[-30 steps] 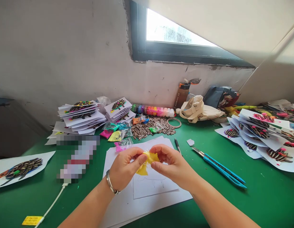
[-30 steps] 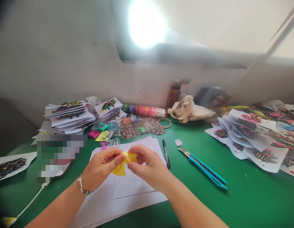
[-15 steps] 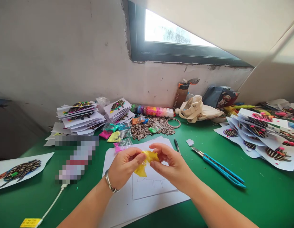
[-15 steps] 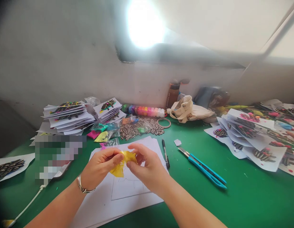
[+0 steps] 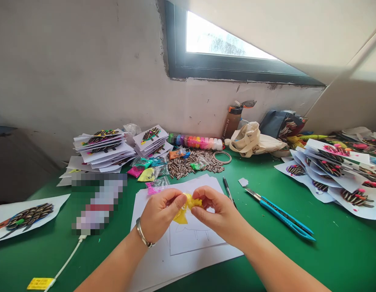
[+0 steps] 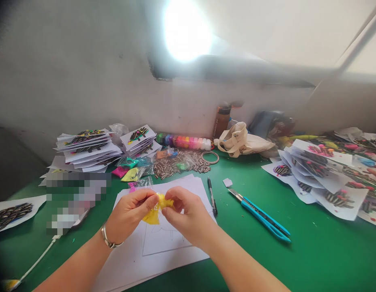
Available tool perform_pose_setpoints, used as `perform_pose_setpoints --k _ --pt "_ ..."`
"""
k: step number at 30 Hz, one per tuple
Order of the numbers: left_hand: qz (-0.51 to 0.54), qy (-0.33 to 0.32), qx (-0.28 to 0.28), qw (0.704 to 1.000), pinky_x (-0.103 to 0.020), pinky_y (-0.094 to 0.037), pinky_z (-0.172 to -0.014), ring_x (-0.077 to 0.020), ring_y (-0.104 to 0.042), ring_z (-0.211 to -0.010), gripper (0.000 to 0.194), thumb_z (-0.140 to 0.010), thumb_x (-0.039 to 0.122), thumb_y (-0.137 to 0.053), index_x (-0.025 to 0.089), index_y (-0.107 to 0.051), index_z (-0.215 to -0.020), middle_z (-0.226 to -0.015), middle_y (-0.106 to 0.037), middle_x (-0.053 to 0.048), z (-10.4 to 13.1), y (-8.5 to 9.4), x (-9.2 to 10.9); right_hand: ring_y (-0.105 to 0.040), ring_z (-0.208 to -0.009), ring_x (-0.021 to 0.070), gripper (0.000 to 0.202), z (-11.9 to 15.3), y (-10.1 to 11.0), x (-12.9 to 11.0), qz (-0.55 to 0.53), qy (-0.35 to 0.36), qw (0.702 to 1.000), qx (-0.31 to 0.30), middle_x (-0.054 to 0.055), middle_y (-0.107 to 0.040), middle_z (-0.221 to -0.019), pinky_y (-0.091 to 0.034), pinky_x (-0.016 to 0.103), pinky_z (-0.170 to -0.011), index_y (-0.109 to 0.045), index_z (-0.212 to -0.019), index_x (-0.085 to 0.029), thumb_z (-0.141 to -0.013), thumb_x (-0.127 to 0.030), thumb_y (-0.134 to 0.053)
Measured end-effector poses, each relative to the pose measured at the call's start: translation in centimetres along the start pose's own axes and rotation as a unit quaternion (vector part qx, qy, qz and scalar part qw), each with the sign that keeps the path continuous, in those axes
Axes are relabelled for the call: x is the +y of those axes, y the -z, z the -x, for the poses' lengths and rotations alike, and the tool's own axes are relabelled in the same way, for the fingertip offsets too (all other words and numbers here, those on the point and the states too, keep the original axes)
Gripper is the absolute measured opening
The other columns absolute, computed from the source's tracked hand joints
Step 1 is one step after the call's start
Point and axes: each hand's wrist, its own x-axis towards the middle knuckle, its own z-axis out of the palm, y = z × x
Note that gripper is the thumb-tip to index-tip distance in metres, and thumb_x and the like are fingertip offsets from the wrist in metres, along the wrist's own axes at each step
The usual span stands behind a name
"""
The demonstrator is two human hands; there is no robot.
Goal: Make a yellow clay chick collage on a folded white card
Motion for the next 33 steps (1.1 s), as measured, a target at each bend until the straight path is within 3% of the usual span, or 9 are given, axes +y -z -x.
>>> perform_pose_setpoints --k 4,8,12,17,25,33 --pt "0.048 0.003 -0.025 0.999 -0.02 -0.037 -0.05 -0.0106 -0.045 -0.059 0.033 -0.084 0.047 -0.054 0.015 -0.063 -0.079 -0.067 -0.051 0.001 0.01 0.1 -0.13 -0.049 -0.072 0.0119 0.025 -0.31 0.34 -0.3 -0.154 -0.053 0.986 -0.026 0.001 -0.056 -0.085 -0.041 0.026 -0.062 -0.063 -0.096 -0.019 -0.073 -0.027 -0.068" --pt "0.068 -0.002 -0.037 0.997 -0.02 -0.035 -0.049 -0.0095 -0.041 -0.057 0.036 -0.084 0.048 -0.053 0.014 -0.061 -0.075 -0.065 -0.048 0.002 0.06 0.09 -0.12 -0.045 -0.064 0.0093 0.029 -0.51 0.67 -0.42 -0.207 -0.073 0.974 -0.056 -0.002 -0.051 -0.072 -0.037 0.023 -0.057 -0.066 -0.098 -0.021 -0.071 -0.028 -0.072" --pt "0.045 0.003 -0.041 0.998 -0.02 -0.035 -0.049 -0.0099 -0.042 -0.056 0.037 -0.084 0.048 -0.053 0.014 -0.062 -0.074 -0.064 -0.048 0.001 0.09 -0.06 -0.17 -0.045 -0.064 0.0094 0.022 -0.47 0.74 -0.55 -0.204 -0.089 0.972 -0.076 -0.002 -0.052 -0.073 -0.035 0.023 -0.057 -0.062 -0.092 -0.02 -0.073 -0.027 -0.071" --pt "-0.011 -0.011 -0.037 0.999 -0.021 -0.037 -0.05 -0.011 -0.045 -0.058 0.033 -0.084 0.046 -0.053 0.015 -0.063 -0.076 -0.065 -0.051 0.001 0.17 -0.25 -0.04 -0.047 -0.067 0.011 0.016 -0.54 0.59 -0.66 -0.139 -0.1 0.985 -0.034 0.0 -0.054 -0.072 -0.037 0.024 -0.06 -0.06 -0.079 -0.016 -0.079 -0.032 -0.063" --pt "-0.144 -0.062 -0.064 0.986 -0.022 -0.036 -0.055 -0.0113 -0.047 -0.059 0.035 -0.089 0.042 -0.046 0.016 -0.064 -0.074 -0.064 -0.056 0.001 0.33 -0.57 0.45 -0.042 -0.06 0.0096 0.009 -0.48 0.29 0.1 -0.075 -0.114 0.991 -0.004 -0.003 -0.049 -0.065 -0.032 0.023 -0.054 -0.057 -0.073 -0.017 -0.078 -0.025 -0.057" --pt "0.021 0.001 -0.099 0.995 -0.019 -0.035 -0.049 -0.0096 -0.042 -0.056 0.037 -0.085 0.049 -0.051 0.015 -0.061 -0.074 -0.063 -0.05 0.002 0.27 -0.72 0.55 -0.048 -0.071 0.0116 0.011 -0.19 -0.1 -0.4 -0.318 -0.1 0.942 -0.028 0.001 -0.056 -0.084 -0.036 0.025 -0.064 -0.058 -0.073 -0.017 -0.075 -0.025 -0.066"
